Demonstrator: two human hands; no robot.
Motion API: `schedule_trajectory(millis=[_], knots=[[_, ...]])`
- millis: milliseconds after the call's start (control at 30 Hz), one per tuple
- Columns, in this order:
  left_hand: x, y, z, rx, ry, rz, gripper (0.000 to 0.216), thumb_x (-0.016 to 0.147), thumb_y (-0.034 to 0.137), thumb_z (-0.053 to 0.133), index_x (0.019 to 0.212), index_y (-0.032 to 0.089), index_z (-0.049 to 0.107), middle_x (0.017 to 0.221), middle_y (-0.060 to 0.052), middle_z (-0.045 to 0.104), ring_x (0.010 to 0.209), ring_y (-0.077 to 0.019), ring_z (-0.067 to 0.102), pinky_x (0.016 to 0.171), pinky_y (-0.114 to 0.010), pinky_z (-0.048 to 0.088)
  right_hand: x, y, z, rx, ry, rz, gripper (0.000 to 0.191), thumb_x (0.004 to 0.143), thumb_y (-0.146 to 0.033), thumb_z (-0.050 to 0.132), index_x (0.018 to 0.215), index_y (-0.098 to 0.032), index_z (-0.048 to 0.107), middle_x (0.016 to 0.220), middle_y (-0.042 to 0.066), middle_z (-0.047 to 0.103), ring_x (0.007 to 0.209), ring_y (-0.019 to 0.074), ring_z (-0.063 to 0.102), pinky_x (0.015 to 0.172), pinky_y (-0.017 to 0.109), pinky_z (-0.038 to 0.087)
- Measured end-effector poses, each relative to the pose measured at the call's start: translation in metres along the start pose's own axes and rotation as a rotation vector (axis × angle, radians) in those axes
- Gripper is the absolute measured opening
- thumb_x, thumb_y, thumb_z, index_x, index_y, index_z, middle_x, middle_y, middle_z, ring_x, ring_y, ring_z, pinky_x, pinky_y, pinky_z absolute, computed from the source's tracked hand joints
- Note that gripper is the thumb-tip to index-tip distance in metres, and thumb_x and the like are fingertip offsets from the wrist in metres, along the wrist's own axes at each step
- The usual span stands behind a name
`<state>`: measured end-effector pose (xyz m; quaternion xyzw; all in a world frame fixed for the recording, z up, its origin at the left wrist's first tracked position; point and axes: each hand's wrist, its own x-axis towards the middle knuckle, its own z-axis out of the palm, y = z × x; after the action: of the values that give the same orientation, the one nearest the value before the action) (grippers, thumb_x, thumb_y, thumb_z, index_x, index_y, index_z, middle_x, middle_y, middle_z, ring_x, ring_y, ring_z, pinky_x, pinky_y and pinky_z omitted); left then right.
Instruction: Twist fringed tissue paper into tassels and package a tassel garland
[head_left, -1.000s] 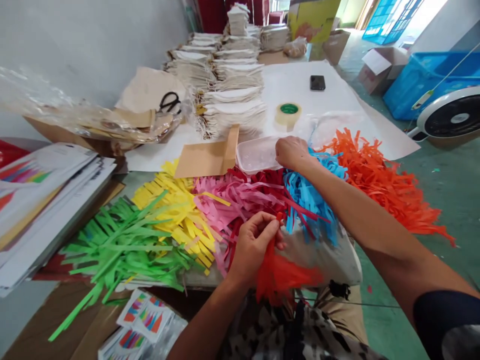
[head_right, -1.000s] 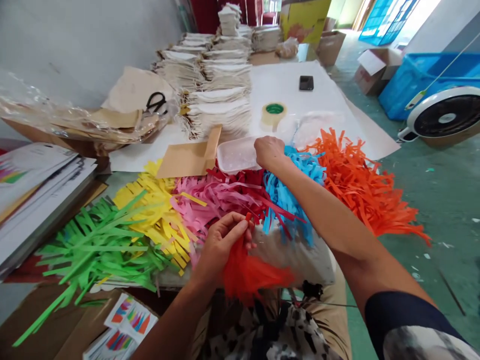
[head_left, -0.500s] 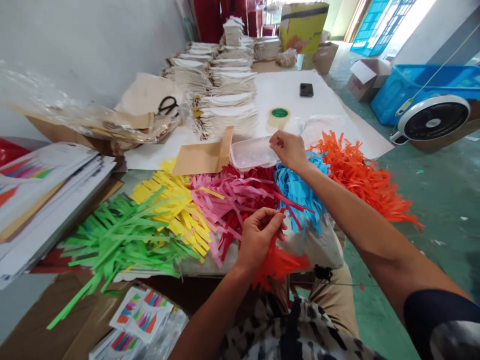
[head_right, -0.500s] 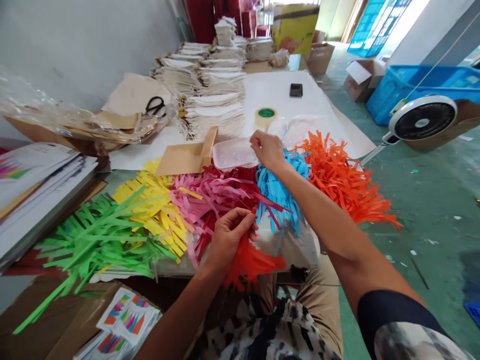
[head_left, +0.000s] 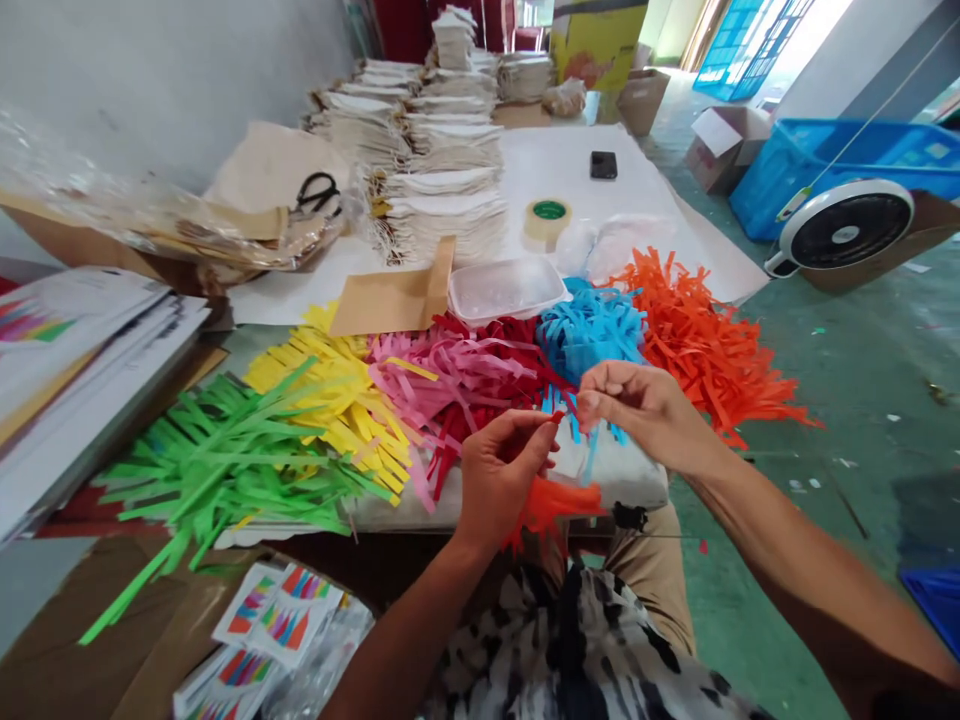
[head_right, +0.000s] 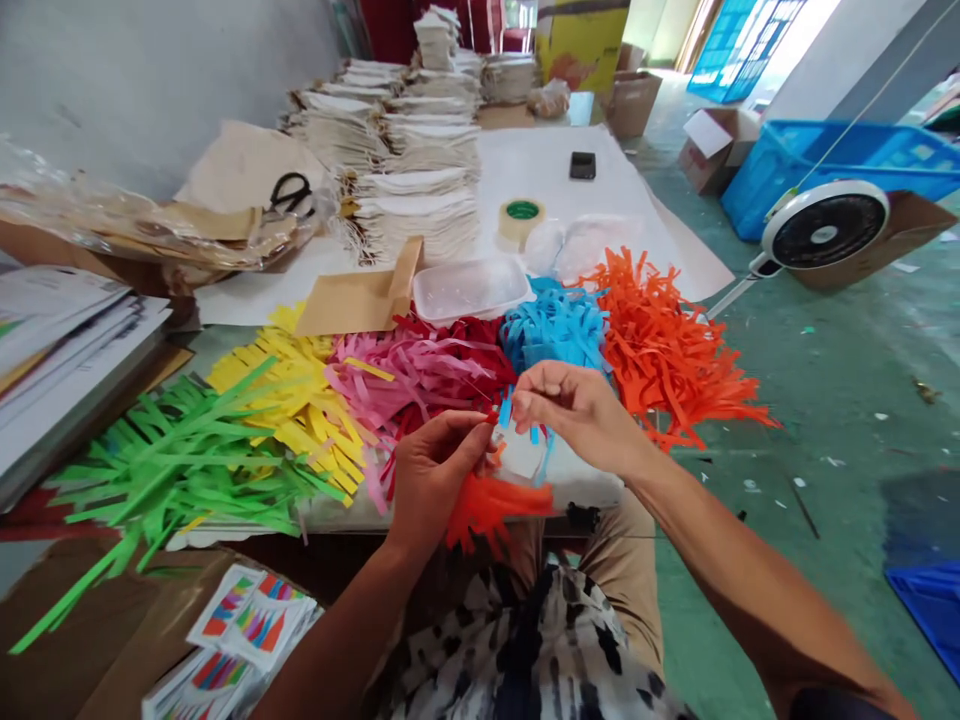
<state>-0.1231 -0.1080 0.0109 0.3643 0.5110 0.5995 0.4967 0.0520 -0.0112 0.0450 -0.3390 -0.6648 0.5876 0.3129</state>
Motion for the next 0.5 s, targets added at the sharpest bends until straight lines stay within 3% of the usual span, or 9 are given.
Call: schedule_trajectory(millis=[200, 500], knots=[[-0.013, 0.000, 0.007, 0.081, -0.009, 0.067, 0.015, 0.090, 0.036, 0.081, 0.093, 0.022, 0.082, 0.075, 0.000, 0.076, 0.061, -0.0113, 0.067, 0.060, -0.021, 0.056, -0.032, 0.004, 0.005, -0.018, -0.036, -0.005, 0.028, 0.098, -0.047, 0.074, 0.096, -0.020, 0.071, 0.086, 0.003, 0.075, 0.078, 0.0161, 0.071, 0.071, 0.028, 0.056], [-0.026, 0.001, 0.012, 0.218, -0.063, 0.219, 0.010, 0.093, 0.031, 0.078, 0.093, 0.022, 0.083, 0.085, -0.002, 0.080, 0.072, -0.0139, 0.072, 0.067, -0.023, 0.057, -0.057, -0.005, 0.012, -0.254, 0.062, -0.153, 0.011, 0.103, -0.034, 0.069, 0.097, -0.024, 0.070, 0.089, 0.001, 0.072, 0.080, 0.0151, 0.068, 0.073, 0.028, 0.053]])
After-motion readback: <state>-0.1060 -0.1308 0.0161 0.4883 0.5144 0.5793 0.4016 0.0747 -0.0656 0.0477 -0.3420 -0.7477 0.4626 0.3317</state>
